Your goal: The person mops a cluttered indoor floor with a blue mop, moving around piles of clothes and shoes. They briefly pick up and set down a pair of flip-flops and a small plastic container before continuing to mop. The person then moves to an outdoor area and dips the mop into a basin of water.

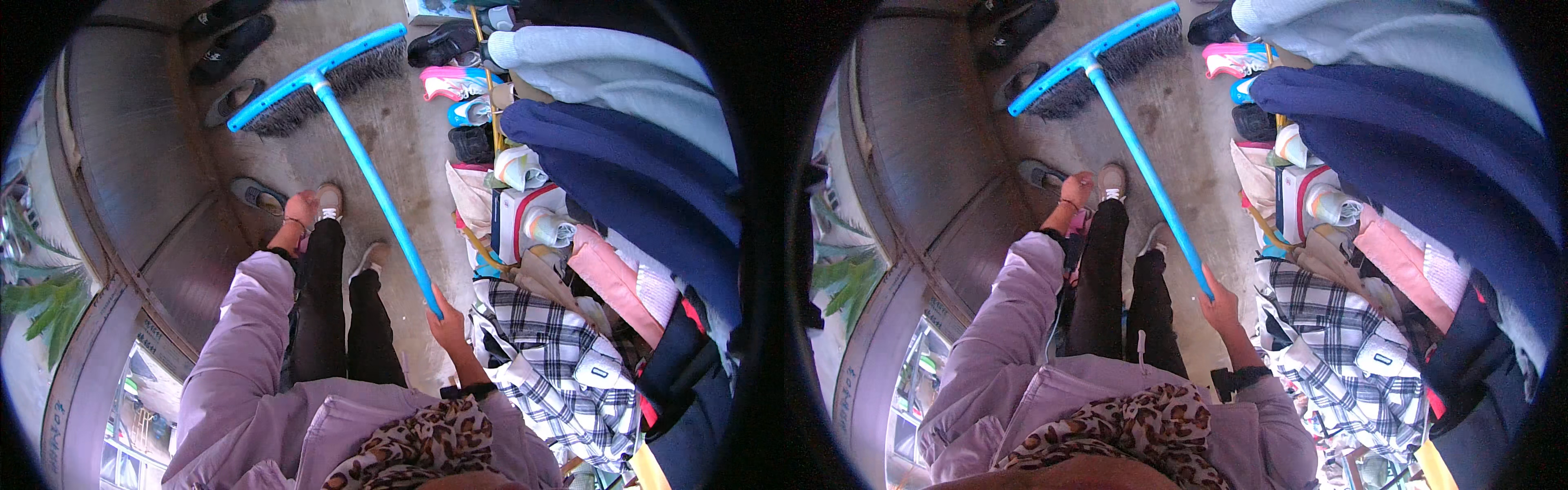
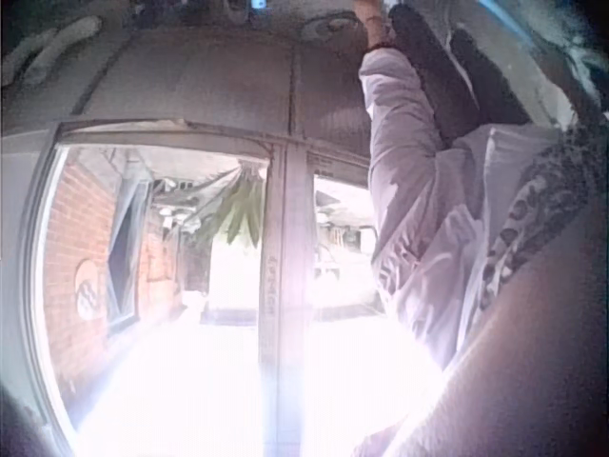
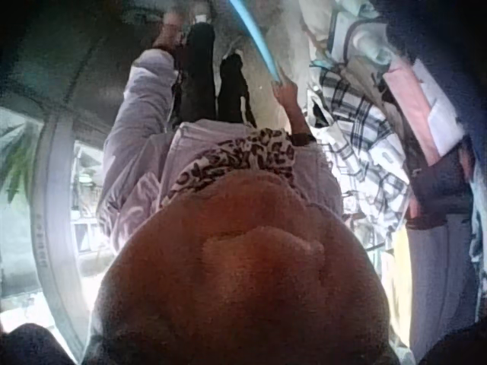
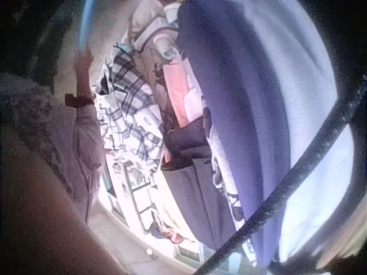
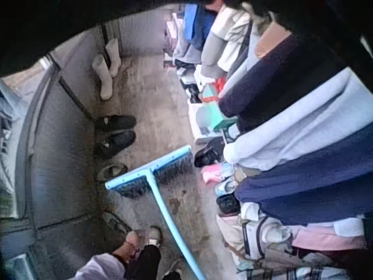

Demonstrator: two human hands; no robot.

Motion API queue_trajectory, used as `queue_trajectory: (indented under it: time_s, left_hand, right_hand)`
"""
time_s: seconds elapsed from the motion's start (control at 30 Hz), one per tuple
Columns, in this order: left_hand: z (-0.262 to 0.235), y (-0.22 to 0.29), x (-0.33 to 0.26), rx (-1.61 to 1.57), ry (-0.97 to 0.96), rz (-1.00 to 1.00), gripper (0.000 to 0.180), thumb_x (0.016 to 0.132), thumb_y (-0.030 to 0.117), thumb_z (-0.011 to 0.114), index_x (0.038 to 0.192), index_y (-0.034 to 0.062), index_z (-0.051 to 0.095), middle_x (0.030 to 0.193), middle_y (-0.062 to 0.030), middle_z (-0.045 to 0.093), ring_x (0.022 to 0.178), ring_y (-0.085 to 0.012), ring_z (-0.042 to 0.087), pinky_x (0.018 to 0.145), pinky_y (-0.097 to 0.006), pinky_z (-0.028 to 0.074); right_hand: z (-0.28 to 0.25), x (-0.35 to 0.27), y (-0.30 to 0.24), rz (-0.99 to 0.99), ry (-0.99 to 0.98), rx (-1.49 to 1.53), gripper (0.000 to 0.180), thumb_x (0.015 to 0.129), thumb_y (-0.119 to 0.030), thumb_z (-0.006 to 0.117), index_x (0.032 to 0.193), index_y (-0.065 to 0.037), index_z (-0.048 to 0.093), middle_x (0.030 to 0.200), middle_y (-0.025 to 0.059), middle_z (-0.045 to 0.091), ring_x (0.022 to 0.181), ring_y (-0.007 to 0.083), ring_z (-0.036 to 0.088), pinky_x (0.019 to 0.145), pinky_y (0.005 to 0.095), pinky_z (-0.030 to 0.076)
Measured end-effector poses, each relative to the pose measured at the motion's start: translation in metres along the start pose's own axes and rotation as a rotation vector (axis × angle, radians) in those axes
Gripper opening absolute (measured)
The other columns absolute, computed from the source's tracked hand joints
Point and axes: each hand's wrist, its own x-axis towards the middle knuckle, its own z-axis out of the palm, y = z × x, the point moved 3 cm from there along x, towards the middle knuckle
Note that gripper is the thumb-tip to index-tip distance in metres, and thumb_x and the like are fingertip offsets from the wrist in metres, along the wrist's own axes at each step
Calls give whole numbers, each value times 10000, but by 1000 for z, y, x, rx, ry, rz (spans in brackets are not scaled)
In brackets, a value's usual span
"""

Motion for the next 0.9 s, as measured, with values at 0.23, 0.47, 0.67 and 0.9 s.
queue_trajectory:
  time_s: [0.23,0.47,0.67,0.9]
  left_hand:
    - [-5,19,-36,-55,66,-34,211,721,255,524,874,148,623,788,-142,598,753,-318,572,676,-378,466]
    - [18,22,-106,4,132,8,212,704,265,548,832,116,628,785,-130,604,765,-290,582,695,-361,466]
    - [66,46,-191,-103,130,92,228,714,213,540,876,69,610,696,-105,614,618,-190,598,611,-311,472]
    - [110,82,-270,-44,-31,35,199,701,236,526,820,116,632,680,-116,606,645,-237,603,619,-340,469]
  right_hand:
    - [10,29,18,77,-23,7,609,721,-78,534,1268,-214,306,909,194,561,752,338,569,627,377,451]
    - [35,0,86,253,-287,339,575,781,-178,505,1290,-225,241,922,231,546,794,392,539,651,406,434]
    - [32,-73,141,-120,55,-3,543,800,-254,483,1288,-246,246,781,207,563,662,315,574,622,379,440]
    - [26,-194,191,133,-111,-28,564,783,-225,494,1290,-203,249,829,183,583,711,329,579,627,386,447]
